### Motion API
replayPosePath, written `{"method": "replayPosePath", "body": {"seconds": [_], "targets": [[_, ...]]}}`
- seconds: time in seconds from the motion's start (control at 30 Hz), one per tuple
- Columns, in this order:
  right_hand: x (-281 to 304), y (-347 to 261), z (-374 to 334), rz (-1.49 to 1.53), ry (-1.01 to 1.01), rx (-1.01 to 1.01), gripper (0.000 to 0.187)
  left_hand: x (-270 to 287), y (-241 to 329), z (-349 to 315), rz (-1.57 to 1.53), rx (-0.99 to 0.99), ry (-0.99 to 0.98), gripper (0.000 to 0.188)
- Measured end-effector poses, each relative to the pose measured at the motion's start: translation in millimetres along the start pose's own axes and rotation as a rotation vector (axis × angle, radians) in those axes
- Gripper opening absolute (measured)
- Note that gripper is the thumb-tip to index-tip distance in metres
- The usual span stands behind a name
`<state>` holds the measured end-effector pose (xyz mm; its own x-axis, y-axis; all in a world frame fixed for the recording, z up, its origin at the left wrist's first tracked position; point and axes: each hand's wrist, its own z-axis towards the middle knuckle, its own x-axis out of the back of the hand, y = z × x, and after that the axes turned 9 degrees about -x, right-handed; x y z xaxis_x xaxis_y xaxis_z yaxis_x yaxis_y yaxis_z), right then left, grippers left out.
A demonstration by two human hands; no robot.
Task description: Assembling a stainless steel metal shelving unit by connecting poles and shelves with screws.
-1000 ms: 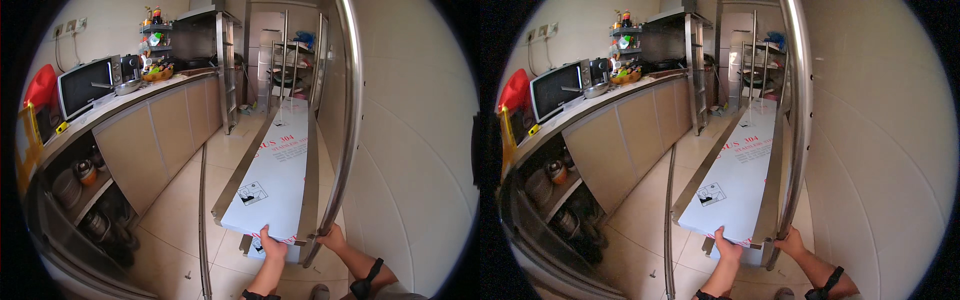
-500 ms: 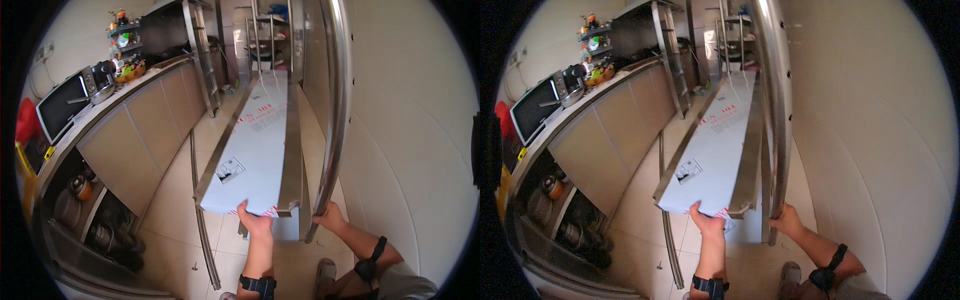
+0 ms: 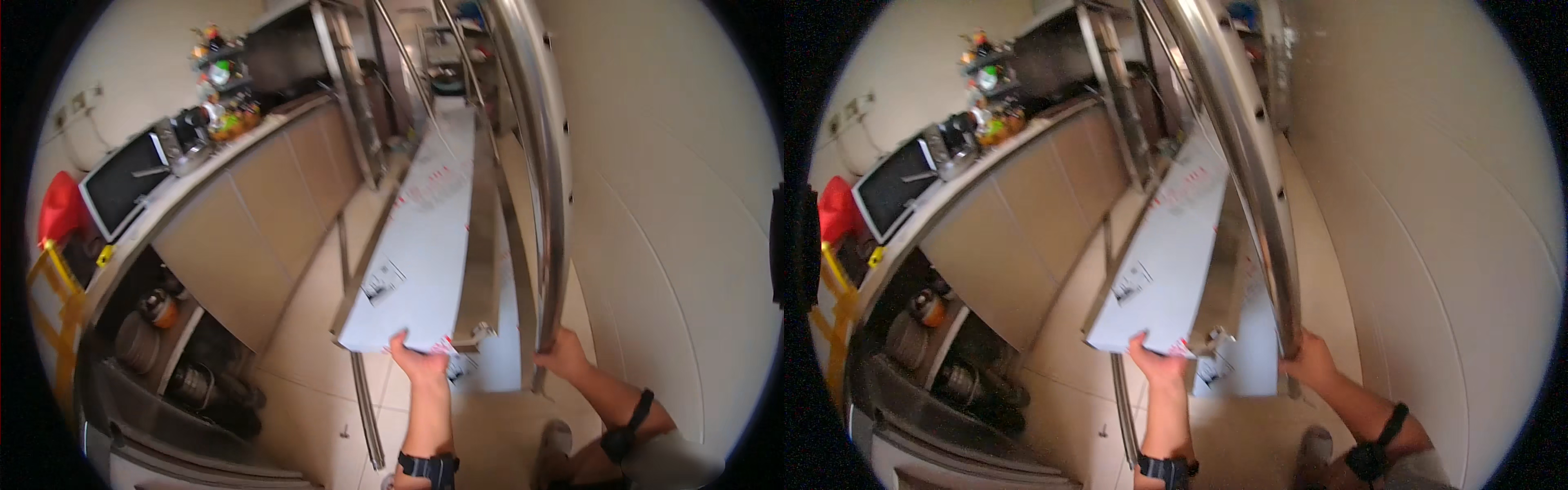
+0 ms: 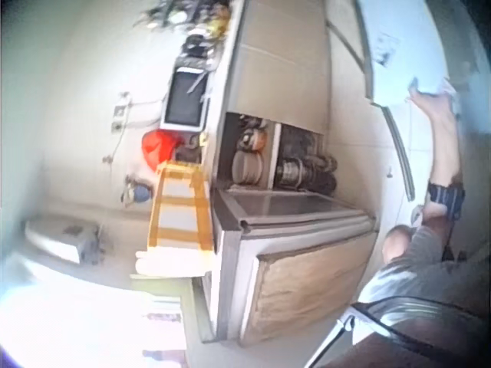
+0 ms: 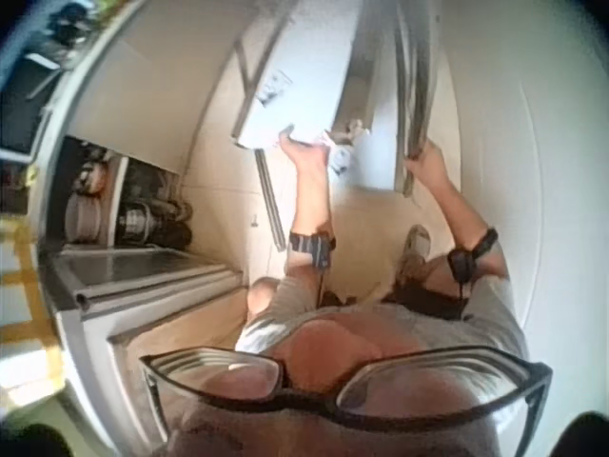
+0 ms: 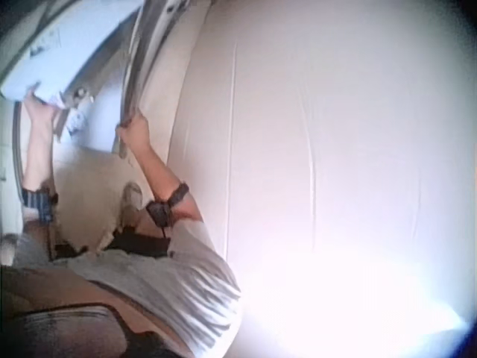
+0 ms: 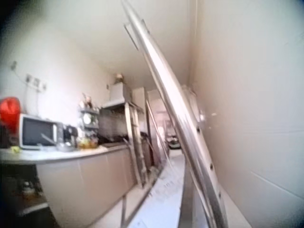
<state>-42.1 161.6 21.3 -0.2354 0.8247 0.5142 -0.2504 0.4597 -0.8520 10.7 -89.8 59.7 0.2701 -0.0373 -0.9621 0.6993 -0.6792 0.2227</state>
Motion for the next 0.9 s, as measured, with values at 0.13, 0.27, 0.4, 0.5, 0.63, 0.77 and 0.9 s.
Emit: {"method": "replayPosePath", "body": {"seconds": [0.13, 0.27, 0.4, 0.5, 0.63, 0.77, 0.9], "targets": [[-2, 11, 9, -0.005, 0.02, 0.131, 0.045, 12, 2, 4, -0.003, 0.004, -0.015, 0.059], [10, 17, 17, -0.138, 0.004, -0.056, 0.043, 6, -1, -1, 0.029, 0.005, 0.046, 0.058], [23, 17, 20, -0.122, -0.003, 0.001, 0.042, 21, -5, 15, -0.014, -0.05, -0.003, 0.057], [24, 2, 20, -0.193, 0.015, -0.022, 0.041, 28, -4, 22, -0.027, -0.024, 0.005, 0.056], [28, 15, 27, -0.13, -0.031, -0.044, 0.042, 17, -4, 13, -0.009, -0.013, 0.073, 0.055], [28, -8, 20, -0.178, -0.042, -0.009, 0.043, 26, -1, 21, 0.029, -0.035, 0.09, 0.055], [26, -8, 29, -0.173, -0.039, 0.06, 0.04, 38, -3, 27, 0.044, -0.04, 0.095, 0.055]]}}
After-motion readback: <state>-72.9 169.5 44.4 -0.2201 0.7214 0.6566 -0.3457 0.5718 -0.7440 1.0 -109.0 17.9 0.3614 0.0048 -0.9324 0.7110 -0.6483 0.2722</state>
